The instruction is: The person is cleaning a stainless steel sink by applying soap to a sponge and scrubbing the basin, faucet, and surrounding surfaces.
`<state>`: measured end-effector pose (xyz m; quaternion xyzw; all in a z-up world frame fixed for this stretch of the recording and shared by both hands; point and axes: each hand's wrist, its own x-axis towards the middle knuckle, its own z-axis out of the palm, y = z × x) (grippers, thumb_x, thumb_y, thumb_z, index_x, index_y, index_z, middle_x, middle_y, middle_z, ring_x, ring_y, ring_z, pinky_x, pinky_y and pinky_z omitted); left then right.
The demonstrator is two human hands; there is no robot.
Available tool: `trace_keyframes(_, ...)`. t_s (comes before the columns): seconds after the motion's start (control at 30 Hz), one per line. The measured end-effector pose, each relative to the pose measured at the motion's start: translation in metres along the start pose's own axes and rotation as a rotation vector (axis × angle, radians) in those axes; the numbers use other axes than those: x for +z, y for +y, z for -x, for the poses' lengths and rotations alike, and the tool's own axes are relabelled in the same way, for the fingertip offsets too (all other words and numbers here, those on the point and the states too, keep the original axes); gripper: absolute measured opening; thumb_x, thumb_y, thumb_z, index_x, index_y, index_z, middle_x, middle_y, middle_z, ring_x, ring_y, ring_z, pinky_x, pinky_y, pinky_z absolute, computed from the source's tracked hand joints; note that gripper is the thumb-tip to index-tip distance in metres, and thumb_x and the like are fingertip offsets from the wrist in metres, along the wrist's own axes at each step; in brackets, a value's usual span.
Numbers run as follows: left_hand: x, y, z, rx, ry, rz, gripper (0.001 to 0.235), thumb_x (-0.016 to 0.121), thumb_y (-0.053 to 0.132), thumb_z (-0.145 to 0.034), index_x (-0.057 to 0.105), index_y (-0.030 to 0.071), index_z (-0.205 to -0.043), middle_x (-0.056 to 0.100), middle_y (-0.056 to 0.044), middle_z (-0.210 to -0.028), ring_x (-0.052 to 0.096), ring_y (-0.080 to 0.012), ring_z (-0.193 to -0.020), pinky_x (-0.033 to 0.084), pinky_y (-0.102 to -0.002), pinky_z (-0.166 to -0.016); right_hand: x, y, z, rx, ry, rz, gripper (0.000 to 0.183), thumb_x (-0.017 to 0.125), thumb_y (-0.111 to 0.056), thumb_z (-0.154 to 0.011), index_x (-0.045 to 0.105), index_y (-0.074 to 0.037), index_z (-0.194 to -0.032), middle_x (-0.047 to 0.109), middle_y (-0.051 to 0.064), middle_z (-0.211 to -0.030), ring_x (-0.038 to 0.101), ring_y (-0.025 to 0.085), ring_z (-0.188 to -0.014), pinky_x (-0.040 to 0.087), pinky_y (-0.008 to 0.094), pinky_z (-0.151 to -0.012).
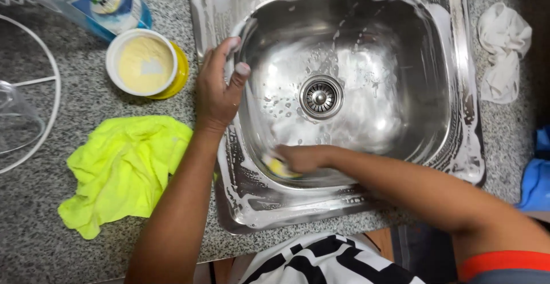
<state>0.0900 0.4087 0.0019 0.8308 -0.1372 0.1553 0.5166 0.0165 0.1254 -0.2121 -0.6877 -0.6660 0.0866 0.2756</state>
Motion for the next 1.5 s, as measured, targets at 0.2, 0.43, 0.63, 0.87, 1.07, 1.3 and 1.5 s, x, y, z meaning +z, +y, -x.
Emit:
trace_keyframes(0.2, -0.006, 0.013, -0.002, 0.010, 0.021, 0.028, 0.081, 0.033, 0.070, -0.103, 0.058, -0.001, -0.133, 0.066, -0.022, -0.122, 0.067, -0.0339, -0.113, 0.055, -0.043, -0.093, -0.148, -0.076, 0.031, 1.176, -0.954, -0.453, 0.035, 0.042, -0.019, -0.103, 0.069, -0.010, -0.124, 0.034, 0.003, -0.164, 0.042, 0.029, -0.145, 0.038, 0.045, -0.124)
trace_keyframes(0.43, -0.003, 0.014, -0.001, 0.046, -0.010, 0.002, 0.074, 0.038, 0.064, -0.105, 0.060, -0.001, -0.130, 0.069, -0.022, -0.118, 0.071, -0.0327, -0.108, 0.059, -0.042, -0.090, -0.083, -0.063, -0.106, 1.059, -0.462, -0.701, 0.046, 0.051, 0.001, -0.092, 0.042, -0.005, -0.136, 0.051, 0.014, -0.130, 0.056, 0.026, -0.112, 0.050, 0.038, -0.092)
trace_keyframes(0.63, -0.004, 0.013, -0.005, 0.024, 0.017, 0.014, 0.068, 0.043, 0.062, -0.105, 0.064, 0.001, -0.126, 0.070, -0.018, -0.114, 0.072, -0.0301, -0.103, 0.058, -0.040, -0.087, -0.135, -0.061, 0.030, 1.221, -0.885, -0.373, 0.031, 0.052, -0.015, -0.098, 0.063, -0.011, -0.127, 0.066, 0.010, -0.123, 0.066, 0.025, -0.102, 0.056, 0.041, -0.086)
trace_keyframes(0.87, -0.003, 0.016, -0.002, 0.043, 0.015, -0.015, 0.065, 0.045, 0.058, -0.106, 0.066, -0.001, -0.124, 0.070, -0.020, -0.111, 0.072, -0.0304, -0.099, 0.058, -0.040, -0.085, -0.086, -0.079, -0.075, 0.913, -0.607, -0.451, 0.011, 0.052, -0.013, -0.098, 0.061, -0.006, -0.097, 0.060, 0.014, -0.118, 0.059, 0.024, -0.101, 0.058, 0.033, -0.083)
trace_keyframes(1.07, -0.005, 0.014, 0.001, 0.089, 0.038, -0.010, 0.055, 0.051, 0.049, -0.108, 0.068, -0.003, -0.122, 0.069, -0.019, -0.109, 0.069, -0.0301, -0.097, 0.056, -0.039, -0.084, -0.091, -0.053, -0.012, 0.927, -0.745, -0.150, 0.025, 0.057, -0.023, -0.097, 0.071, -0.003, -0.100, 0.058, 0.016, -0.119, 0.062, 0.026, -0.090, 0.052, 0.038, -0.082)
trace_keyframes(1.3, 0.008, -0.010, 0.001, 0.024, 0.075, -0.014, 0.047, 0.058, 0.052, -0.108, 0.069, 0.008, -0.122, 0.073, -0.014, -0.104, 0.074, -0.0350, -0.097, 0.038, -0.051, -0.111, -0.056, -0.018, 0.067, 1.150, -0.695, 0.226, 0.031, 0.075, -0.012, -0.074, 0.080, -0.010, -0.104, 0.059, 0.028, -0.127, 0.074, 0.042, -0.093, 0.063, 0.048, -0.072)
trace_keyframes(1.5, 0.004, -0.009, 0.000, 0.000, -0.040, -0.122, 0.047, 0.059, 0.053, -0.108, 0.067, 0.009, -0.121, 0.072, -0.010, -0.107, 0.072, -0.0318, -0.106, 0.030, -0.055, -0.117, -0.076, -0.086, -0.061, 0.887, -0.292, -0.642, 0.031, 0.056, -0.017, -0.093, 0.066, 0.007, -0.109, 0.068, 0.031, -0.101, 0.070, 0.047, -0.092, 0.056, 0.056, -0.073)
